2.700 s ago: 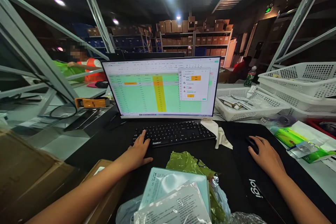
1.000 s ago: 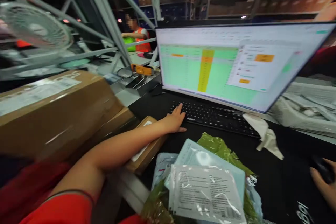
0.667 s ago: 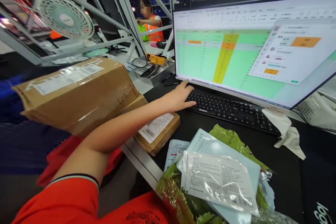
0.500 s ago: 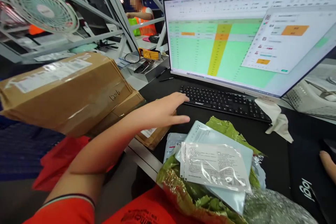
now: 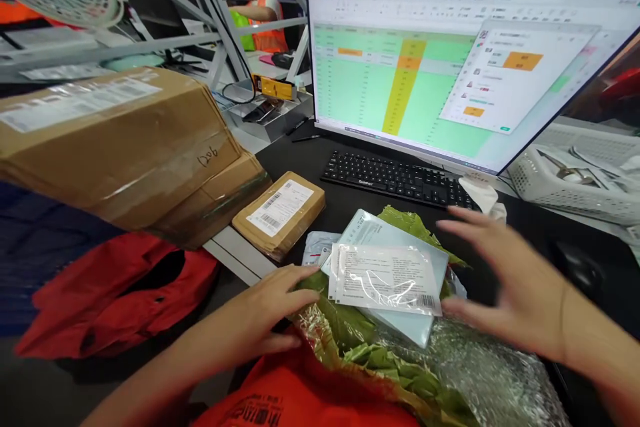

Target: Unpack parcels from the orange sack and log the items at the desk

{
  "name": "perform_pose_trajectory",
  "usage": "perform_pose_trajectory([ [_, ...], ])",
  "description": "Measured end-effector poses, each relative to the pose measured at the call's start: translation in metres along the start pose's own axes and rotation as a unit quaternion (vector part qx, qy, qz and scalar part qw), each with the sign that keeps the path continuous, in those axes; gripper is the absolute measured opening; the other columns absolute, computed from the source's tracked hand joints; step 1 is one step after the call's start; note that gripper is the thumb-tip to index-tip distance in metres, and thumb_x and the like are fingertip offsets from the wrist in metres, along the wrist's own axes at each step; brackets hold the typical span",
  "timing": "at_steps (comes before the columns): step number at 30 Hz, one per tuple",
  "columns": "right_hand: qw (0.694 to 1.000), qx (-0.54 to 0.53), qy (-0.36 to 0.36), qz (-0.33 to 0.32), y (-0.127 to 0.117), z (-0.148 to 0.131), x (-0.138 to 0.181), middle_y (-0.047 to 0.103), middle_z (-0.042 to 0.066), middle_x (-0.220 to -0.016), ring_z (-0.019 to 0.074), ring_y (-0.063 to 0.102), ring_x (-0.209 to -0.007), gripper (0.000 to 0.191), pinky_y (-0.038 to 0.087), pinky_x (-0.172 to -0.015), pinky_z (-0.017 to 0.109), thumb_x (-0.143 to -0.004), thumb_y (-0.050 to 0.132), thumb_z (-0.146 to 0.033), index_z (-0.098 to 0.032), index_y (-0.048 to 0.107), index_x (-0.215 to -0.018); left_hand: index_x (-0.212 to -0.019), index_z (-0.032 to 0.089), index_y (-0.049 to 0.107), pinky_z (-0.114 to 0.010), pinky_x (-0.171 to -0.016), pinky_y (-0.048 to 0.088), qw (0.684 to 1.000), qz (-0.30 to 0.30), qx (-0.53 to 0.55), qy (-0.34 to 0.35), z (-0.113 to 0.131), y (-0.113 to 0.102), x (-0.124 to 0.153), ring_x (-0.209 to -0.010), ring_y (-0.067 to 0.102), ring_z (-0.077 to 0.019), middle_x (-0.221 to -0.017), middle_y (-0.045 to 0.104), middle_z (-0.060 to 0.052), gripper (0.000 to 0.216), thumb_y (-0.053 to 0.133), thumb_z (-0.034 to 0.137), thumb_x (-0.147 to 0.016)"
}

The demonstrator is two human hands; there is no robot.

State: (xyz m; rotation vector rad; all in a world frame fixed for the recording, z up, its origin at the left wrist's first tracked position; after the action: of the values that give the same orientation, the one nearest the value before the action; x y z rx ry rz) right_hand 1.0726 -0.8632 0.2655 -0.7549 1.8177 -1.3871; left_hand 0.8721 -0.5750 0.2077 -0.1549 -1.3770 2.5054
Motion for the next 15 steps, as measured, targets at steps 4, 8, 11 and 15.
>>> perform_pose_trajectory([
  [4, 0.988, 0.056, -0.076, -0.126, 0.054, -0.082, -0.036, 0.012, 0.022, -0.165, 0.0463, 0.026, -0.147, 0.126, 0.033, -0.111, 0.067, -0.058, 0.078, -0.068, -0.028, 0.017, -0.160, -0.106, 0.022, 0.065, -0.045, -0.114, 0.043, 0.998, 0.044, 0.028, -0.037, -0.004, 0.029, 0.002, -0.140, 0.045, -0.0288, -0.153, 0.042, -0.012, 0.029, 0.074, 0.013, -0.080],
  [8, 0.981, 0.102, -0.040, -0.160, 0.088, -0.087, -0.039, 0.015, 0.033, -0.160, 0.0528, 0.025, -0.144, 0.131, 0.030, -0.105, 0.074, -0.056, 0.078, -0.062, -0.019, 0.013, -0.161, -0.107, 0.021, 0.066, -0.048, -0.119, 0.038, 0.997, 0.070, 0.027, -0.030, -0.005, 0.051, 0.011, -0.145, 0.038, -0.0304, -0.146, 0.050, -0.012, 0.026, 0.071, 0.014, -0.083],
  [11, 0.984, 0.102, -0.010, -0.145, 0.088, -0.085, -0.039, 0.022, 0.032, -0.157, 0.0524, 0.030, -0.142, 0.126, 0.033, -0.102, 0.072, -0.054, 0.078, -0.053, -0.022, 0.018, -0.160, -0.111, 0.021, 0.064, -0.048, -0.121, 0.036, 0.996, 0.086, 0.017, -0.014, -0.005, 0.057, 0.016, -0.147, 0.035, -0.0295, -0.142, 0.054, -0.012, 0.027, 0.069, 0.015, -0.086],
  [15, 0.990, 0.025, 0.036, -0.133, 0.066, -0.070, -0.038, 0.032, 0.022, -0.155, 0.0442, 0.039, -0.139, 0.119, 0.040, -0.106, 0.062, -0.057, 0.076, -0.049, -0.027, 0.019, -0.159, -0.117, 0.020, 0.060, -0.047, -0.120, 0.038, 0.995, 0.103, 0.007, 0.004, -0.006, 0.057, 0.019, -0.147, 0.035, -0.0291, -0.145, 0.053, -0.012, 0.036, 0.070, 0.014, -0.084],
])
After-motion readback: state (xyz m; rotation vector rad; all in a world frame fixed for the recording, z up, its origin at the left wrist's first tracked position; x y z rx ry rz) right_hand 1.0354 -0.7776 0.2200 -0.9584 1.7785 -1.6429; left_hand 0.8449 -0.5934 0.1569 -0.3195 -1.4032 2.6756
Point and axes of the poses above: each hand's wrist, its own x-axis away from the middle knuckle, its own y-axis out of the palm, z = x × y, the point moved 6 cm from there along -x, towards the middle knuckle
